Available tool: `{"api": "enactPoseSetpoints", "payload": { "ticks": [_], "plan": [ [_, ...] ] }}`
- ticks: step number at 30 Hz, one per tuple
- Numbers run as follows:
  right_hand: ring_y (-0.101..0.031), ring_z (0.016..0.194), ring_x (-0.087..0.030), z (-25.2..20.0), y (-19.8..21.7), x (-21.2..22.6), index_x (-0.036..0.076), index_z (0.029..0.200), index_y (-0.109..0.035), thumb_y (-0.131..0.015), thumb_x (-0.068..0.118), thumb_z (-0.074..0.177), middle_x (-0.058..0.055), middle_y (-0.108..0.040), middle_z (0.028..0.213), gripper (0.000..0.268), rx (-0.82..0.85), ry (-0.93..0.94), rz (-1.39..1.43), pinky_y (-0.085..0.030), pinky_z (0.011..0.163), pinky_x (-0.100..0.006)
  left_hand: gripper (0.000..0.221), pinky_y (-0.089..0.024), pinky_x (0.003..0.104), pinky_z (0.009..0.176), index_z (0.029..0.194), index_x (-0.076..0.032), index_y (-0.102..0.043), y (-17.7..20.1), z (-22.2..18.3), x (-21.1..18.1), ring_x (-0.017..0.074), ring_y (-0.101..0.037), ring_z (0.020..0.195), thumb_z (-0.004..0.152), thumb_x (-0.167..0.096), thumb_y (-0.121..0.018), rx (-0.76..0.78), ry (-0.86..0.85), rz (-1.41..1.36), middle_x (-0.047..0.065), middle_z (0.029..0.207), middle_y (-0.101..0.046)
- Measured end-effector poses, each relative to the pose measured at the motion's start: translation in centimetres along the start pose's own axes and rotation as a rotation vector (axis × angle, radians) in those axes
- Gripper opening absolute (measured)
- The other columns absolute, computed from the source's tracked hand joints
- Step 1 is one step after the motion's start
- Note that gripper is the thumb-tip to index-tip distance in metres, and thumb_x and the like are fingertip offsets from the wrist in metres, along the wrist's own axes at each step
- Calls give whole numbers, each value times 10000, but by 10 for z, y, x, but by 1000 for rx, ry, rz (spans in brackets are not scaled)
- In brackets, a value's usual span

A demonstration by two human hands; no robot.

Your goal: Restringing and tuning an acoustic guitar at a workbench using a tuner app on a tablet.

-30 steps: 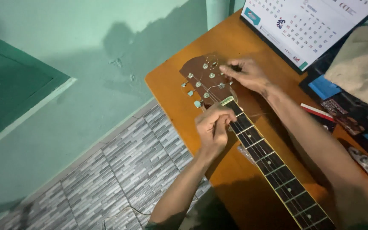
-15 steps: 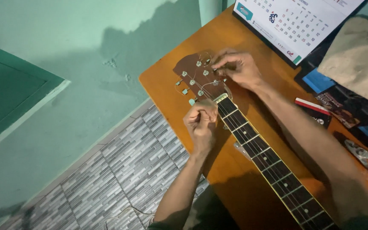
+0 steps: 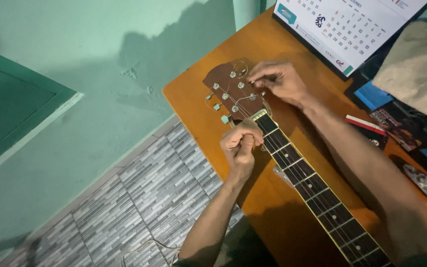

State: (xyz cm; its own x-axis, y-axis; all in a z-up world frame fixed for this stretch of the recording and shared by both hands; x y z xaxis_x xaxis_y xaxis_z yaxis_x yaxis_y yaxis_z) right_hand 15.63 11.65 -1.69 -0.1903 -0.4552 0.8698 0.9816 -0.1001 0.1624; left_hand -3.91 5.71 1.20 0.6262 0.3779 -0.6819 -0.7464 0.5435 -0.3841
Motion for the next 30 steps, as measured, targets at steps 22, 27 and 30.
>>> {"api": "enactPoseSetpoints", "payload": {
  "ticks": [22, 27, 30],
  "plan": [
    [-694, 852, -259, -2, -7, -11, -17, 1272, -676, -678, -175, 844, -184, -724, 932, 457, 39, -232, -11, -512, 879, -385, 405, -377, 246, 517, 674, -36, -644, -6, 8, -11, 129, -388, 509, 1032, -216, -585, -15, 15, -25, 25, 538, -508],
    [-647, 992, -324, 4, 1, -10, 98, 1073, -794, -646, -151, 901, -180, -709, 1099, 337, -93, -81, -147, -492, 975, -448, 388, -334, 240, 563, 730, -63, -597, 4, 4, 8, 104, -335, 569, 1075, -229, -531, -58, 78, -209, -8, 599, -431],
    [-703, 1000, -313, -6, 6, 22, 127, 1182, -767, -640, -105, 900, -179, -751, 1084, 387, -26, -301, -194, -510, 960, -462, 388, -333, 245, 569, 714, -68, -580, -4, 4, -2, 124, -351, 569, 1061, -237, -547, -73, 57, -140, 12, 611, -454]
  ]
}}
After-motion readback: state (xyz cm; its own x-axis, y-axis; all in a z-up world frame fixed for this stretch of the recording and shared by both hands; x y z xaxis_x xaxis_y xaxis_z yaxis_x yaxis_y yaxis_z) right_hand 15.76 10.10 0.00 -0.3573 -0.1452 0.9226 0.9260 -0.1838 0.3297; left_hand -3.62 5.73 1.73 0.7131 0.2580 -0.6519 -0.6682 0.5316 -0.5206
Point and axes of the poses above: each hand's wrist, its own z-axis towards the middle knuckle, its own y-axis out of the back of the hand, x = y × z, the point moved 7 cm from there along z, towards the middle knuckle
